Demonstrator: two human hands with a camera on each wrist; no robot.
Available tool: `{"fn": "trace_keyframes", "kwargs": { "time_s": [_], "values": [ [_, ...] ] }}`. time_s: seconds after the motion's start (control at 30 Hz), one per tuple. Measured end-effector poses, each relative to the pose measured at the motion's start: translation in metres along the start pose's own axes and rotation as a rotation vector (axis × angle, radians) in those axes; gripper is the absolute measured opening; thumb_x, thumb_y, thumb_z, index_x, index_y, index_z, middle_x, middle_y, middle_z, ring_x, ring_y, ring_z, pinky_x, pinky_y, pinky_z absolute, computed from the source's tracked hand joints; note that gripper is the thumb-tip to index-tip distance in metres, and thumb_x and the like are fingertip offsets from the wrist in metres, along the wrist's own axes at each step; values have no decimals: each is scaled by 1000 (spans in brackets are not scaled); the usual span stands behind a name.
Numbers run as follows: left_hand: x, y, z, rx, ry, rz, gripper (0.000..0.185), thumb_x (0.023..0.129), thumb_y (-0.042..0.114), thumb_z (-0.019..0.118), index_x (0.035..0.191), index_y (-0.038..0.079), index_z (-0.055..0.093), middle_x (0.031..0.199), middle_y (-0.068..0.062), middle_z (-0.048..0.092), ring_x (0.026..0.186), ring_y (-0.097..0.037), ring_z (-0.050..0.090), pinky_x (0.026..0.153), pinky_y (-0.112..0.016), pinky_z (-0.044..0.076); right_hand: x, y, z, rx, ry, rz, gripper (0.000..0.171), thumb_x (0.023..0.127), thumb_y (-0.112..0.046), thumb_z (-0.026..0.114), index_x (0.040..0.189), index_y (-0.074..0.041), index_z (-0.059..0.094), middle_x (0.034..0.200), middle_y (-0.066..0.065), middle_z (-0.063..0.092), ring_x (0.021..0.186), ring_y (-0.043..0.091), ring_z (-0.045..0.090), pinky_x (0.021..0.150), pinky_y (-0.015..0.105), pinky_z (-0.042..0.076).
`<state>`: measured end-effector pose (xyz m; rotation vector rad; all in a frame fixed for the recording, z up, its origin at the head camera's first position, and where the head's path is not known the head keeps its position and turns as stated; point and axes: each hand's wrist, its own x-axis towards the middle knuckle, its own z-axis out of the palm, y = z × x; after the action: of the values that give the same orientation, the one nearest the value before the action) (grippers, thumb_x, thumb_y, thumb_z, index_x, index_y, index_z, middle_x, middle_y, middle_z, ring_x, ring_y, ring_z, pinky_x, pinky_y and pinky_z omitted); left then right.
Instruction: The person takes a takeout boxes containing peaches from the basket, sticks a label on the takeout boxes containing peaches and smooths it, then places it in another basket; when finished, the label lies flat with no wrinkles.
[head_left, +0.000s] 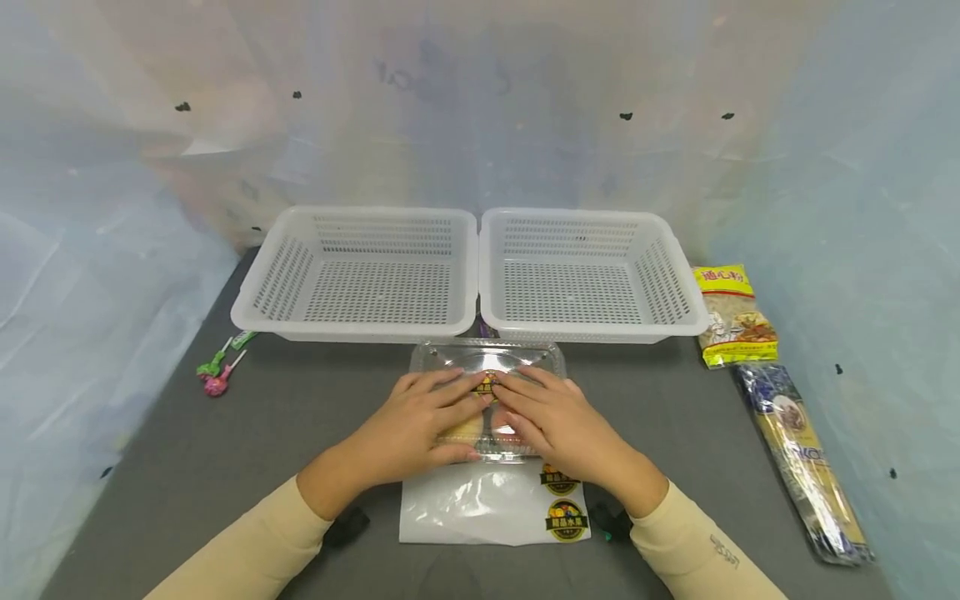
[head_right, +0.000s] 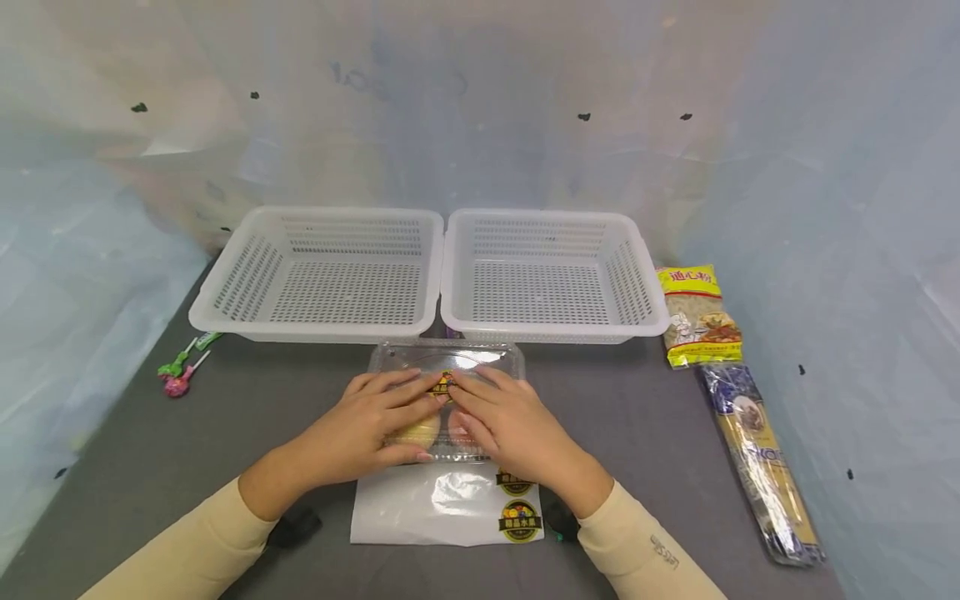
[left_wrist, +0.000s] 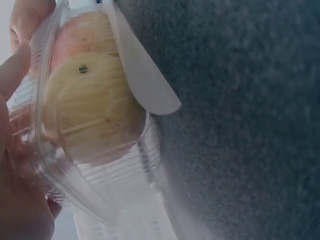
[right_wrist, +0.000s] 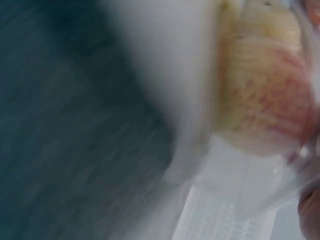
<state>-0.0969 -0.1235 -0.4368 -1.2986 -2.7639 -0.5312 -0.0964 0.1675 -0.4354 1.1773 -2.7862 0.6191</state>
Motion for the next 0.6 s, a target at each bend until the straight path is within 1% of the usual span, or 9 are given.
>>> {"fn": "trace_keyframes", "kwargs": {
  "time_s": [0.1, 0.2, 0.3, 0.33, 0.47, 0.6],
  "values": [
    [-2, 1, 1, 15, 5, 1, 74, 103, 66, 64, 162, 23, 55, 172, -4, 39, 156, -33, 35, 117, -59, 33, -4, 8, 0, 53, 2, -42, 51, 116, -44, 53, 159, -17, 60, 165, -3, 51, 155, 28, 40, 113, 64, 41],
    [-3, 1, 0, 20, 4, 0, 73, 103, 66, 63, 162, 22, 56, 172, -4, 39, 157, -33, 35, 118, -59, 32, -6, 15, -1, 84, -2, -92, 64, 111, -57, 56, 159, -14, 59, 165, -2, 51, 154, 26, 40, 114, 62, 41],
    [-4, 1, 0, 26, 2, 0, 73, 104, 67, 61, 162, 22, 56, 172, -3, 39, 157, -33, 35, 119, -59, 31, -8, 17, -3, 98, -13, -123, 74, 106, -64, 62, 159, -13, 59, 165, -1, 51, 154, 26, 41, 114, 62, 41],
    [-5, 1, -1, 29, 2, 2, 74, 104, 67, 61, 162, 22, 56, 172, -3, 39, 157, -33, 35, 120, -59, 31, -8, 17, -4, 97, -15, -130, 75, 104, -63, 65, 159, -12, 59, 164, 0, 52, 153, 27, 41, 113, 63, 42],
    [-6, 0, -1, 44, 11, 18, 75, 104, 66, 62, 162, 21, 55, 171, -3, 40, 156, -33, 36, 121, -58, 31, -9, 16, -6, 98, -14, -133, 73, 99, -52, 79, 157, -10, 61, 162, 2, 54, 152, 29, 44, 111, 63, 44],
    [-9, -4, -2, 36, 6, 36, 76, 103, 63, 67, 163, 19, 53, 173, -1, 38, 157, -32, 36, 122, -59, 32, -10, 16, -9, 103, -3, -136, 73, 96, -46, 84, 154, -9, 63, 160, 3, 57, 151, 29, 46, 110, 63, 45]
  ]
}}
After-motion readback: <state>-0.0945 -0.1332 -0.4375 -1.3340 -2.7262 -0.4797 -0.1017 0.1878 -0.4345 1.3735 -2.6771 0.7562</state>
